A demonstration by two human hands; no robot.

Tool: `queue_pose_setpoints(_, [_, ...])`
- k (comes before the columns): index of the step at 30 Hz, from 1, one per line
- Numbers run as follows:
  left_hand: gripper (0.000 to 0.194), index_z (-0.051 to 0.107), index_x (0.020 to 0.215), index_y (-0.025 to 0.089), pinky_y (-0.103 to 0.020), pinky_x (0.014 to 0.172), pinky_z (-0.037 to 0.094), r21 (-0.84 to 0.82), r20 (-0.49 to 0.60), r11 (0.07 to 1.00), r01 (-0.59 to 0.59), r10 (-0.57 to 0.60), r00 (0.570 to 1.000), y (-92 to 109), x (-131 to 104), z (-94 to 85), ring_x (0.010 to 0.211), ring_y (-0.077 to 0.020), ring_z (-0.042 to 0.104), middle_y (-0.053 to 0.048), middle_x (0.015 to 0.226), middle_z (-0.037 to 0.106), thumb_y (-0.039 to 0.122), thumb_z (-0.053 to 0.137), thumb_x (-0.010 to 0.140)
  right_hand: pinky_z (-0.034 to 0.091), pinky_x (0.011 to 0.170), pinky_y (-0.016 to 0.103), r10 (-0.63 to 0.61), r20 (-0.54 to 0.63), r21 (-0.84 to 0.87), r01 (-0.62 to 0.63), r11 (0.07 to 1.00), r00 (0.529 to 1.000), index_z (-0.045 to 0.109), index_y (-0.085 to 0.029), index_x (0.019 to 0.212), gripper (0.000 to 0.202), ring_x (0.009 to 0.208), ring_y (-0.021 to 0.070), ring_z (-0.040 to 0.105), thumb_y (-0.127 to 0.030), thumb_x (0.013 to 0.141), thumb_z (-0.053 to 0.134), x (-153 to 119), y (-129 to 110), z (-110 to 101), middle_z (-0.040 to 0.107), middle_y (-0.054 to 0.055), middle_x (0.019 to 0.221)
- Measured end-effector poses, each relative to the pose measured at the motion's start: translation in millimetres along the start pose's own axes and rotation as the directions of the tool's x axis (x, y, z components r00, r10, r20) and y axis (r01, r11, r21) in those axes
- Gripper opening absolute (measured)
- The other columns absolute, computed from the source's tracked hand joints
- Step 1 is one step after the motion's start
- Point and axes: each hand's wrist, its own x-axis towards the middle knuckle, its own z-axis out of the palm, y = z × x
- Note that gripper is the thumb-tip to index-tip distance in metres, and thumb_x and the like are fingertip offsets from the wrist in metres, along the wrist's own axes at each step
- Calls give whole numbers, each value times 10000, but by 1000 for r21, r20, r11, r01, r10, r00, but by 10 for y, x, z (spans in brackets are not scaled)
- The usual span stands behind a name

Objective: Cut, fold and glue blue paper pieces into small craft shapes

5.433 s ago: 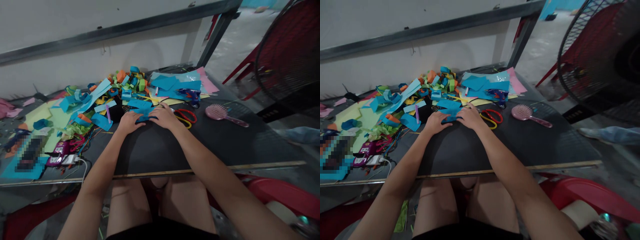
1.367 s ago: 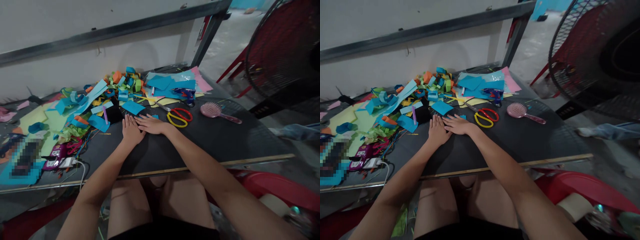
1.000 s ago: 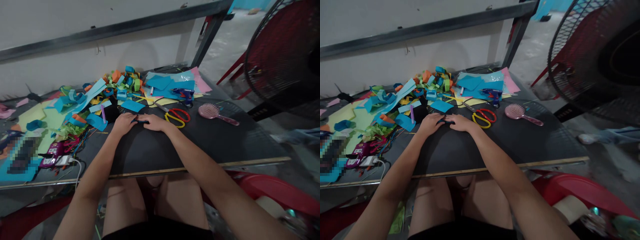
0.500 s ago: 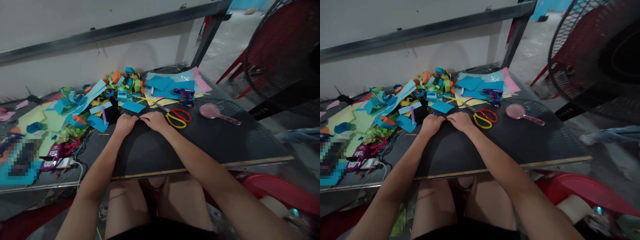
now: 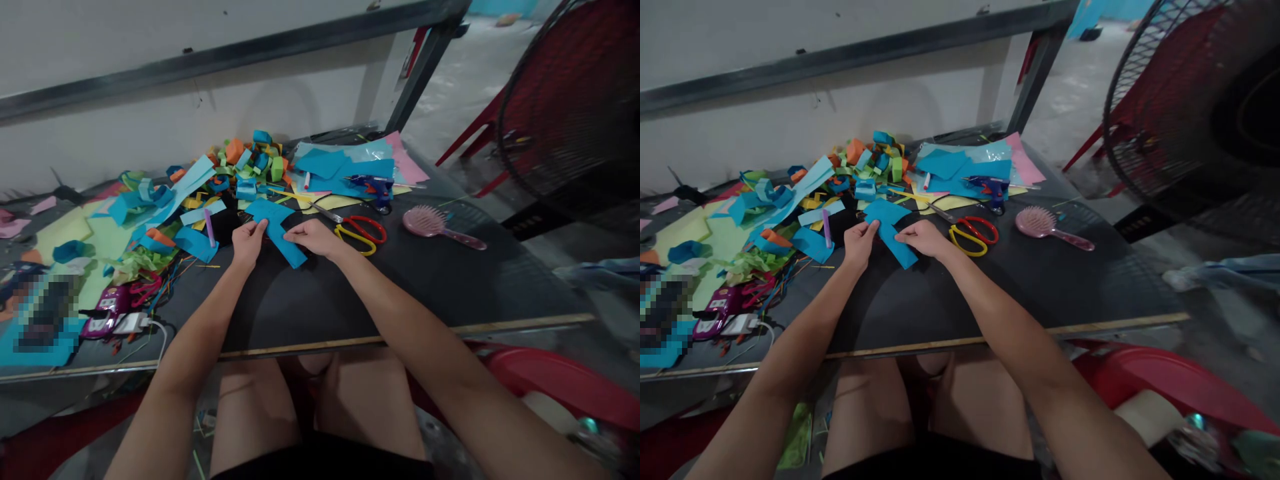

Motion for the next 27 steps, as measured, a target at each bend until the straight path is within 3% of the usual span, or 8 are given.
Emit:
queue_pose_setpoints(5, [424, 524, 564, 163, -217, 492, 395, -84, -57, 995, 56, -60, 997, -30, 50, -32, 516, -97, 460, 32, 505, 433, 500, 684, 766, 356, 520, 256, -5, 14, -117, 7, 993, 1000, 765, -135, 803, 245, 449, 75, 369, -368, 750, 713, -33, -53, -15, 451, -63, 425])
queue_pose_setpoints(10, [454, 528, 580, 166, -220, 475, 397, -231, -113, 968, 101, -130, 985, -43, 74, -19, 482, -86, 439, 39, 516, 427, 557, 711, 721, 468, 560, 237, 89, 120, 33, -93, 995, 989, 717, -121, 753, 177, 545, 119, 605, -239, 648, 798, -50, -103, 16, 671, 22, 597])
queue_pose_setpoints(14, [466, 550, 600, 167, -210, 467, 392, -317, -122, 943, 102, -147, 982, -14, 86, -18, 469, -73, 423, 50, 513, 415, 589, 725, 693, 477, 513, 224, 69, 159, 7, -71, 997, 985, 690, -132, 662, 185, 501, 137, 633, -256, 629, 823, -44, -80, 40, 643, 25, 505])
queue_pose_setpoints(18, [478, 657, 735, 165, -220, 544, 452, -382, 35, 915, 129, -126, 991, 48, 66, 0, 553, -95, 538, 30, 596, 569, 573, 823, 549, 465, 473, 224, 67, 84, 50, -72, 996, 994, 691, -136, 668, 218, 456, 130, 609, -294, 622, 834, -33, -46, 53, 627, 16, 476])
queue_pose_setpoints(22, [490, 706, 754, 135, -271, 637, 505, -325, 253, 926, 193, -112, 961, 94, 15, 31, 669, -162, 644, -23, 667, 679, 471, 894, 452, 459, 475, 223, -11, 73, 18, 10, 1000, 997, 685, -140, 684, 221, 444, 129, 604, -327, 667, 801, -32, -35, 44, 611, 5, 456])
queue_pose_setpoints(27, [432, 728, 743, 124, -307, 687, 532, -347, 230, 919, 190, -113, 967, 81, -5, 38, 716, -189, 684, -58, 711, 724, 445, 885, 499, 472, 543, 218, -141, 117, -110, 154, 982, 983, 665, -155, 639, 339, 503, 114, 634, -420, 844, 611, -40, -34, 48, 708, 47, 615])
